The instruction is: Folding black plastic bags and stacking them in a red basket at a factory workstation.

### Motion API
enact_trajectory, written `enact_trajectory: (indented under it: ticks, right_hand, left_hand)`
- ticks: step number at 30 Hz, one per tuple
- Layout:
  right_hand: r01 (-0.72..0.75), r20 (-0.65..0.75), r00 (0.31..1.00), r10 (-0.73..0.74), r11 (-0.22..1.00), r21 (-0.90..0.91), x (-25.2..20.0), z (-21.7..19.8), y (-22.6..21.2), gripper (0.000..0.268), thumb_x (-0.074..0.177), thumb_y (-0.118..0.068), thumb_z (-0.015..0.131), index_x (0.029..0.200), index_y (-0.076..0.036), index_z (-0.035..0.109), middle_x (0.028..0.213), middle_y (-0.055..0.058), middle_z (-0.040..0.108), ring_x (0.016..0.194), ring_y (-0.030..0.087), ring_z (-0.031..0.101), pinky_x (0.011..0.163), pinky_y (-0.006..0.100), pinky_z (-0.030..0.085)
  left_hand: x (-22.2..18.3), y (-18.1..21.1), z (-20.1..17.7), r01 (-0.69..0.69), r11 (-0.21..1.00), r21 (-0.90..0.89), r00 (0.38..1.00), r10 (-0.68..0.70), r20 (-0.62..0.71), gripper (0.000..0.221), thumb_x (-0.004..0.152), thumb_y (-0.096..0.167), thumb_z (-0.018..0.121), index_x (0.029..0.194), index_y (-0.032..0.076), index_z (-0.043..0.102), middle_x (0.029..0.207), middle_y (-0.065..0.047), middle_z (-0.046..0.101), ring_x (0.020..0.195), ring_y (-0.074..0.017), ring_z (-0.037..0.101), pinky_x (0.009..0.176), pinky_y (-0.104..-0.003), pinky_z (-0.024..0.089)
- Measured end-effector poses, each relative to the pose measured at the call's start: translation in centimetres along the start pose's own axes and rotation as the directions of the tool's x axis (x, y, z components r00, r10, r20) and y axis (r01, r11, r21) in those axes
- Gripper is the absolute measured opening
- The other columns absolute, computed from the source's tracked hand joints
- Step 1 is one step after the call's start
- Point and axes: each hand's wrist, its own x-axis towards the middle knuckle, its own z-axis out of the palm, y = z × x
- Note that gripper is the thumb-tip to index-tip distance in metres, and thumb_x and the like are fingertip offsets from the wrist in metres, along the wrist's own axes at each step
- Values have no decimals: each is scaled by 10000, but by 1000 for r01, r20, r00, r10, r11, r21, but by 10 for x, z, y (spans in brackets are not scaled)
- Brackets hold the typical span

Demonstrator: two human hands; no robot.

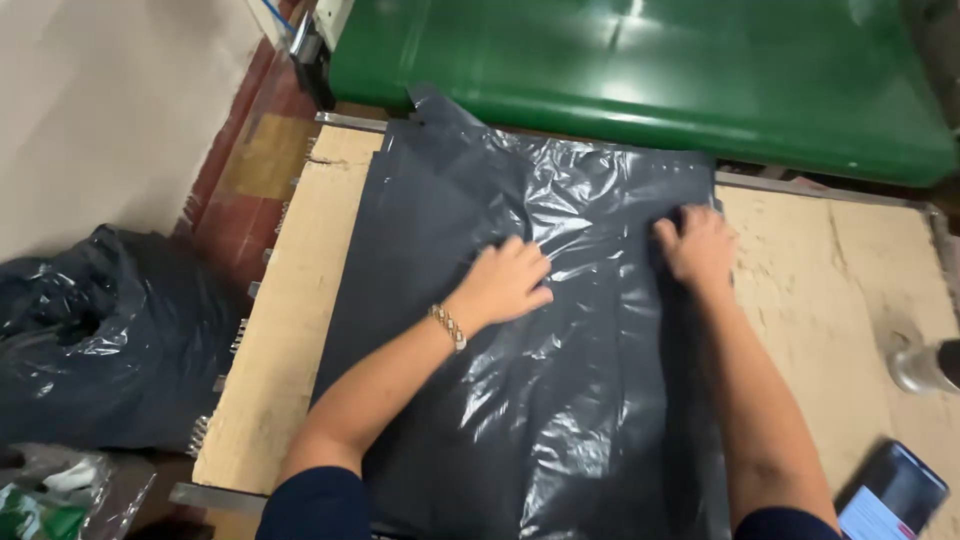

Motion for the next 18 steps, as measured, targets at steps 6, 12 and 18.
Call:
enact_trajectory:
  ticks: [6, 12, 18]
  right_hand:
    - [-276, 38, 961, 273, 958, 73, 69, 22, 37, 885, 755, -622, 835, 1286, 37, 576, 1245, 305, 601, 1149, 530, 574, 956, 589, 482]
    - [-592, 340, 769, 541, 804, 59, 93, -24, 15, 1022, 688, -579, 934, 1337, 22, 422, 1309, 264, 625, 1214, 450, 599, 958, 525, 493]
    - [-4, 136, 991, 11, 999, -54, 97, -15, -30, 903, 832, -517, 703, 1592, -154, 378, 1417, 212, 495, 1251, 473, 431, 995, 610, 332]
  left_hand:
    - [61, -143, 13, 242, 883, 403, 953, -138, -270, 328, 770, 259, 596, 1083, 166, 628, 1022, -42, 579, 1061, -293, 553, 754, -458, 546]
    - [92, -207, 4, 643, 681, 350, 764, -602, -234, 346, 934, 411, 671, 1095, 106, 653, 1071, -100, 647, 995, -335, 620, 819, -547, 535]
    - [94, -237, 2, 878, 473, 77, 470, -881, 56, 624, 920, 686, 552, 1002, 97, 740, 1050, -108, 751, 1159, -413, 545, 916, -597, 392]
